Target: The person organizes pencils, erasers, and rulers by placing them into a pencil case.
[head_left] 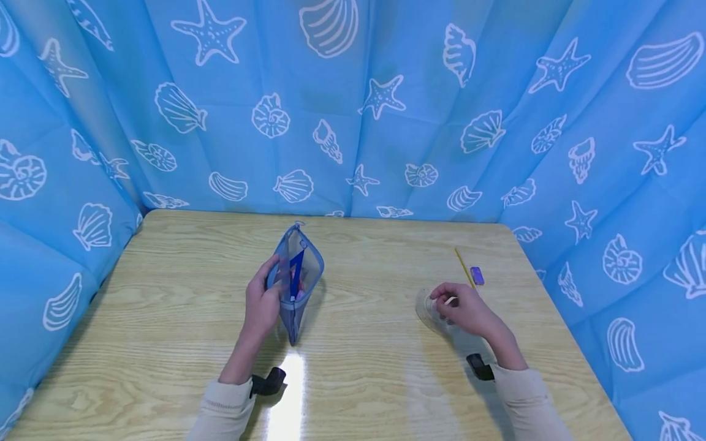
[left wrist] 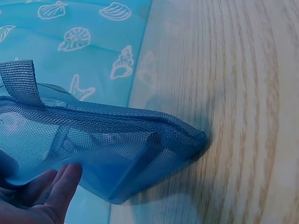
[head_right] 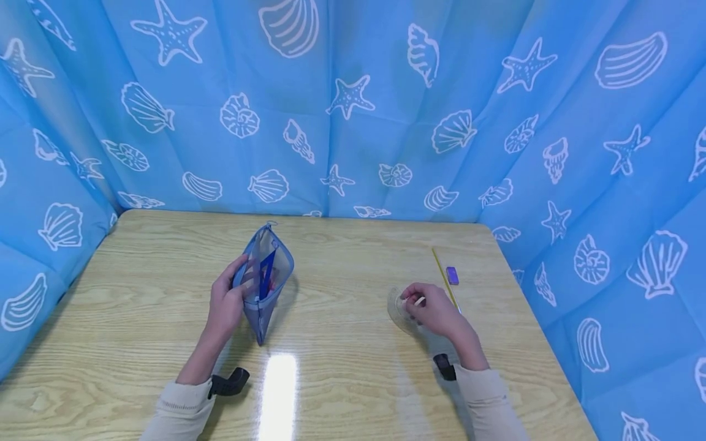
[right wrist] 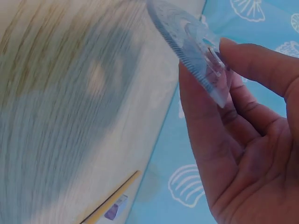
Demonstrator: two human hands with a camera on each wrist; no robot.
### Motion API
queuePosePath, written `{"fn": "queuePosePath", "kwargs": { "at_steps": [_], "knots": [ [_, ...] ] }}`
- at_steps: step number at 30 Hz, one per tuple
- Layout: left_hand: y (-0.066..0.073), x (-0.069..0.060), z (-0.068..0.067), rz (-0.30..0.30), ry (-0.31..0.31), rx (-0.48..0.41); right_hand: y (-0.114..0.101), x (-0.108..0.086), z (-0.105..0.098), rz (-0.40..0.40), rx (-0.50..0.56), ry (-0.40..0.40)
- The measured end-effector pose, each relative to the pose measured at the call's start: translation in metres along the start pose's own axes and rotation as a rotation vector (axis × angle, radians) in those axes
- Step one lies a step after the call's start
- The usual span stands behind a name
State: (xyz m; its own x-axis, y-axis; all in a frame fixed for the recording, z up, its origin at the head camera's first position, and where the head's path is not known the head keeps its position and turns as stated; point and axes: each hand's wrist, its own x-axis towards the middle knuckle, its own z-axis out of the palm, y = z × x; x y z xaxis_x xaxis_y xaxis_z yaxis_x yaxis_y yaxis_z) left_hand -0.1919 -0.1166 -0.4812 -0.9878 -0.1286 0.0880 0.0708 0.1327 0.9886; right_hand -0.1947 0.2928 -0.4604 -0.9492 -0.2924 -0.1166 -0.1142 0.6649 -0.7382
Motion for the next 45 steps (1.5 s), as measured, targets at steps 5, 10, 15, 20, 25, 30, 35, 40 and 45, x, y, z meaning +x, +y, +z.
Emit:
{"fn": "queuePosePath", "kwargs": {
  "at_steps": [5,10,15,20,25,30,35,40,45],
  "knots": [
    [0.000,0.000,0.000,-0.001,0.005,-0.011,0.002,0.002,0.002,0.000,0.047,0.034],
    [0.001,-0.001,-0.001,0.004,0.003,-0.015,0.003,0.003,0.005,0.004,0.123,0.079],
    [0.002,-0.001,-0.001,0.008,0.001,-0.010,0.001,0.005,0.011,0.023,0.148,0.150],
    [0.002,-0.001,-0.001,0.002,-0.006,-0.025,-0.002,0.007,0.018,0.006,0.149,0.209],
    [0.002,-0.001,-0.003,0.009,-0.004,-0.023,-0.002,0.009,0.024,0.016,0.195,0.227],
    [0.001,-0.001,-0.003,0.010,-0.002,-0.023,-0.003,0.010,0.027,0.016,0.221,0.244],
    [0.000,-0.001,-0.003,0.007,0.000,-0.031,-0.006,0.012,0.030,0.012,0.254,0.240],
    [0.001,-0.002,-0.003,0.007,0.006,-0.020,-0.008,0.015,0.032,0.009,0.272,0.231],
    [0.001,-0.001,-0.003,0.004,0.006,-0.024,-0.010,0.018,0.033,0.012,0.272,0.228]
  ]
}}
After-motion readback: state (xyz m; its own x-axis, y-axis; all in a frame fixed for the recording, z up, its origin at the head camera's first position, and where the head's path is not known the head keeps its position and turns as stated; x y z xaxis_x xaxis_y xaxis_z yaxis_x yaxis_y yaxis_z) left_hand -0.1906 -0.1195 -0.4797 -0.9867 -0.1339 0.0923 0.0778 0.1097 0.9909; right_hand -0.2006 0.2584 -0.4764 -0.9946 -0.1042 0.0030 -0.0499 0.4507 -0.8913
